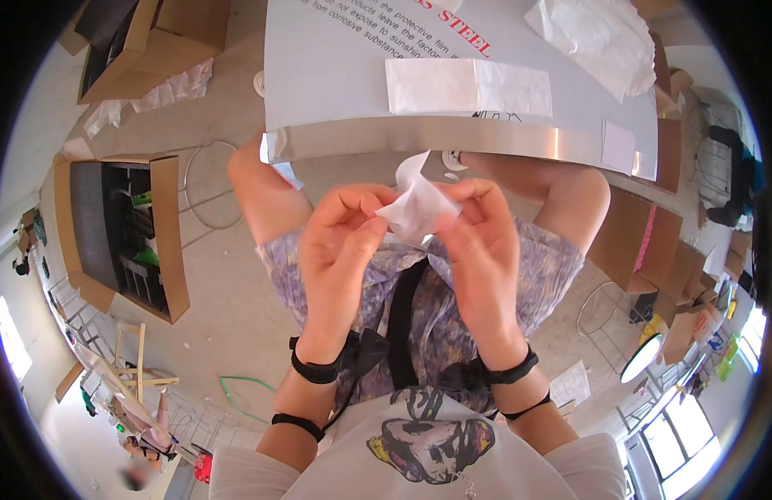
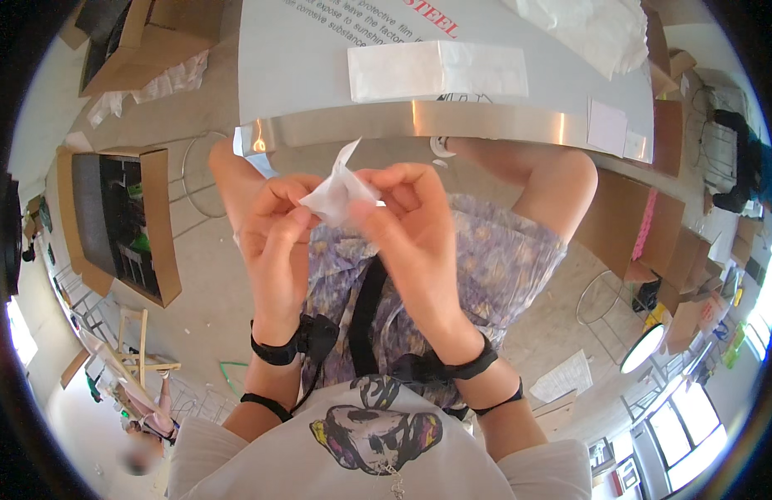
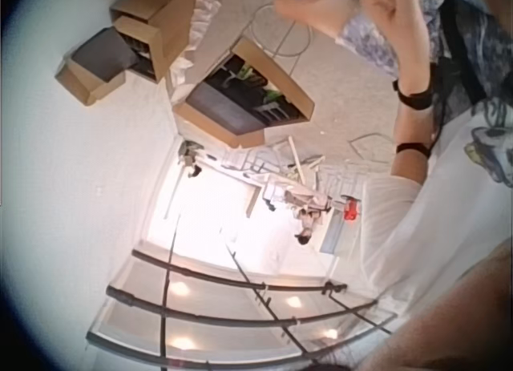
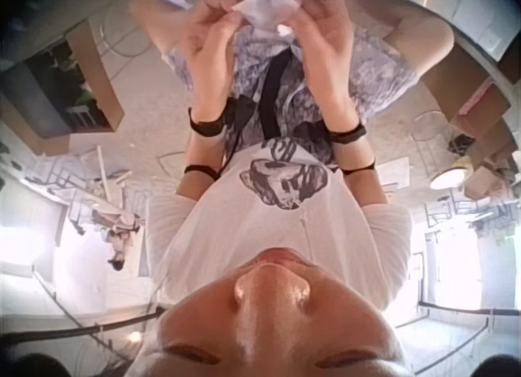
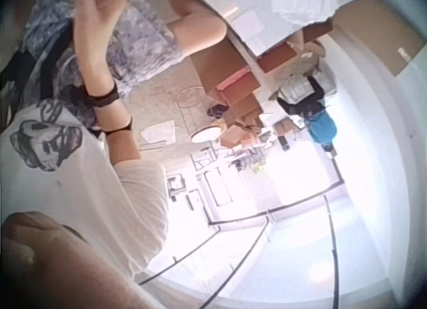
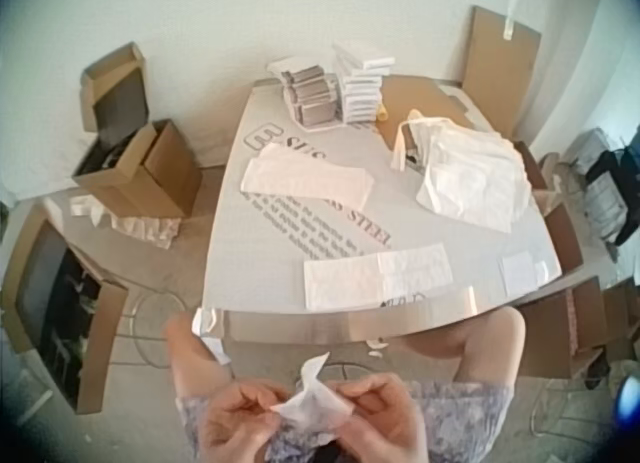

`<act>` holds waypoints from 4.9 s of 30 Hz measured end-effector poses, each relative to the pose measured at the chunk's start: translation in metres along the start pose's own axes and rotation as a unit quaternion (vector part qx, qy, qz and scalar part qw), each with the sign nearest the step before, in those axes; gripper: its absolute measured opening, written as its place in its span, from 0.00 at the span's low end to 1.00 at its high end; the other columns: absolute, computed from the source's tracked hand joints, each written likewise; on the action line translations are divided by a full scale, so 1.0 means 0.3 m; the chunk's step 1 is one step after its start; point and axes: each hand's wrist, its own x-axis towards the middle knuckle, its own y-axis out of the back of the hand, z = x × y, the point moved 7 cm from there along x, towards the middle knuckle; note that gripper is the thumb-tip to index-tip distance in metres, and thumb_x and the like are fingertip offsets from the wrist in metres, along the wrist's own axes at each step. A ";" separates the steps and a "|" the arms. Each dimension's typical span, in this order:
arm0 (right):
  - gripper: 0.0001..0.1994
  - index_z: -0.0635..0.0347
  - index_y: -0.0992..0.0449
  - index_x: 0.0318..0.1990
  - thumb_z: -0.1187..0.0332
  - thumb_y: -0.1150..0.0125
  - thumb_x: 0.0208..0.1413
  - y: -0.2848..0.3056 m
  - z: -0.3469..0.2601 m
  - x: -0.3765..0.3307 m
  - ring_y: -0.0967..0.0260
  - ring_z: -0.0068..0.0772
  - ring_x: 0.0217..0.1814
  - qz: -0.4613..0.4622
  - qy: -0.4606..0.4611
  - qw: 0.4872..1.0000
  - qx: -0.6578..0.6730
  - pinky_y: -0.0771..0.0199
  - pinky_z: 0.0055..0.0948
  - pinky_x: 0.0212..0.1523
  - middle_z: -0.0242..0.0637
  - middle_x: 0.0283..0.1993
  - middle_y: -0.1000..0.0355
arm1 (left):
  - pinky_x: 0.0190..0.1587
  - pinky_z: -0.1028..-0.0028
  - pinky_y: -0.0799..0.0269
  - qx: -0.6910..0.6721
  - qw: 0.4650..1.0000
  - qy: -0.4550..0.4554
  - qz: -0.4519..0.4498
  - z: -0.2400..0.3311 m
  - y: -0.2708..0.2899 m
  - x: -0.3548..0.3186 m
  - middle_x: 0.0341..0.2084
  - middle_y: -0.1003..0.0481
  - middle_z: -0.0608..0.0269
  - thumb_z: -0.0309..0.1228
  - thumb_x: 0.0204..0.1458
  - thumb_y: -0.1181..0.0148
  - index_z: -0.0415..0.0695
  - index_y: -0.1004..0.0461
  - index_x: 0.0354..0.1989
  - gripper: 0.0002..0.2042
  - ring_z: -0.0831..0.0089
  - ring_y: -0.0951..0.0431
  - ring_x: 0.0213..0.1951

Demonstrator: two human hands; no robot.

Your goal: Folding and preparing white plastic packaging sleeves for products.

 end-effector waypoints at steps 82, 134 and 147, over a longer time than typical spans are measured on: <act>0.37 0.62 0.45 0.67 0.87 0.38 0.48 0.157 -0.052 0.553 0.37 0.53 0.61 0.124 0.329 0.750 -0.560 0.25 0.38 0.53 0.54 0.71 0.55 | 0.45 0.78 0.28 0.306 0.917 -0.089 0.240 -0.057 0.366 0.459 0.39 0.21 0.53 0.23 0.54 0.35 0.35 0.37 0.53 0.21 0.74 0.22 0.42; 0.09 0.61 0.26 0.39 0.71 0.35 0.51 0.462 -0.260 0.470 0.30 0.30 0.37 0.276 0.226 0.825 -0.439 0.31 0.30 0.42 0.36 0.36 0.25 | 0.72 0.54 0.53 0.728 0.610 -0.272 -0.158 -0.353 -0.308 0.461 0.72 0.49 0.47 0.57 0.51 0.42 0.33 0.50 0.71 0.47 0.56 0.52 0.74; 0.23 0.63 0.34 0.54 0.82 0.38 0.49 0.103 -0.126 0.433 0.27 0.36 0.37 0.066 0.374 0.829 -0.410 0.27 0.32 0.40 0.40 0.36 0.25 | 0.55 0.63 0.30 0.243 0.967 -0.073 -0.014 -0.193 -0.137 0.511 0.54 0.29 0.50 0.42 0.62 0.44 0.34 0.32 0.59 0.25 0.62 0.27 0.56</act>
